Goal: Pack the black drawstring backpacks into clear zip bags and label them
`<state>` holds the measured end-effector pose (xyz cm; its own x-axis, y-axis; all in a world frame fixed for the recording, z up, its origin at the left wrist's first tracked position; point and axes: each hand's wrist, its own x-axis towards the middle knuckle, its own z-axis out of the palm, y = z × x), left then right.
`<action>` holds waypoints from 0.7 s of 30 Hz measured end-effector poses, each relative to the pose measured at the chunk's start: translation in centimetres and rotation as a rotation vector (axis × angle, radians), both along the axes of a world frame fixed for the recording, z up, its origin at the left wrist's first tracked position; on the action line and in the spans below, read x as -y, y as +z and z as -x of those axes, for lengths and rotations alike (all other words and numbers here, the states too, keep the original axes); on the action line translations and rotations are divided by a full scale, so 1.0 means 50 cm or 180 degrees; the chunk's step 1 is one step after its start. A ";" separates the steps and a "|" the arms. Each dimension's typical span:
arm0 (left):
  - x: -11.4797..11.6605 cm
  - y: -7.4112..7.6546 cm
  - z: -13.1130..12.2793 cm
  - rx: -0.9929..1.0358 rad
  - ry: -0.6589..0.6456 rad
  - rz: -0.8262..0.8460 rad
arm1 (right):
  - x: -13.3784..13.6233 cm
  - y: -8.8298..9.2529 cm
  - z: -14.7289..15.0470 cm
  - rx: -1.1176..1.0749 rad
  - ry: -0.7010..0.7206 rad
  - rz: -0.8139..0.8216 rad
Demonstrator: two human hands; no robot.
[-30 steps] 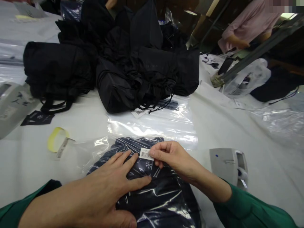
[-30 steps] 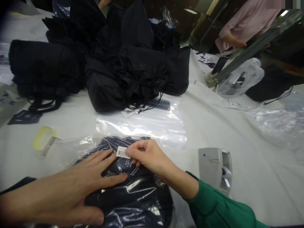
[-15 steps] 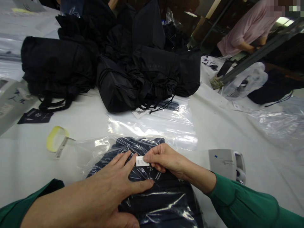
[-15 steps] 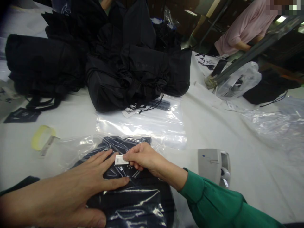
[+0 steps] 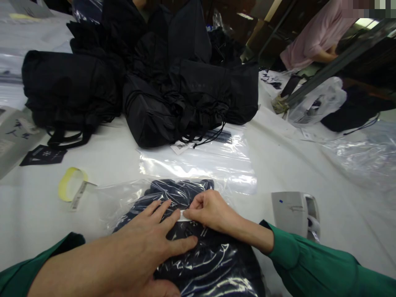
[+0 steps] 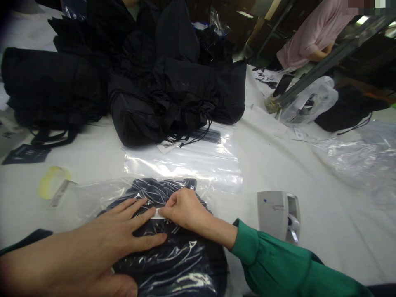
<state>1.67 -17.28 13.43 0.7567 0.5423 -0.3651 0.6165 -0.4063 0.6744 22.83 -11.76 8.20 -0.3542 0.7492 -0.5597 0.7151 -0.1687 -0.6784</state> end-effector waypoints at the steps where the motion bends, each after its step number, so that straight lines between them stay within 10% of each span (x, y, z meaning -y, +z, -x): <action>1: 0.000 -0.001 0.000 -0.0010 -0.0010 -0.0002 | -0.004 -0.002 -0.004 0.0084 0.0023 -0.0124; 8: -0.012 0.009 -0.012 0.0042 0.0049 0.0059 | 0.004 0.042 -0.033 -0.0325 0.1024 -0.1323; 12: 0.010 -0.033 0.031 0.0260 0.0073 0.0251 | 0.028 0.061 -0.072 -0.0804 0.1721 -0.0689; 14: 0.033 -0.063 0.072 0.0367 0.0681 0.0205 | 0.041 0.051 -0.117 -0.0640 0.1013 -0.0720; 17: 0.071 -0.093 0.128 0.0536 0.2752 0.0042 | 0.078 0.019 -0.197 -0.0325 -0.0983 -0.0756; 21: 0.113 -0.106 0.136 0.0775 0.4528 0.1570 | 0.164 -0.012 -0.240 -0.0751 -0.2047 0.0441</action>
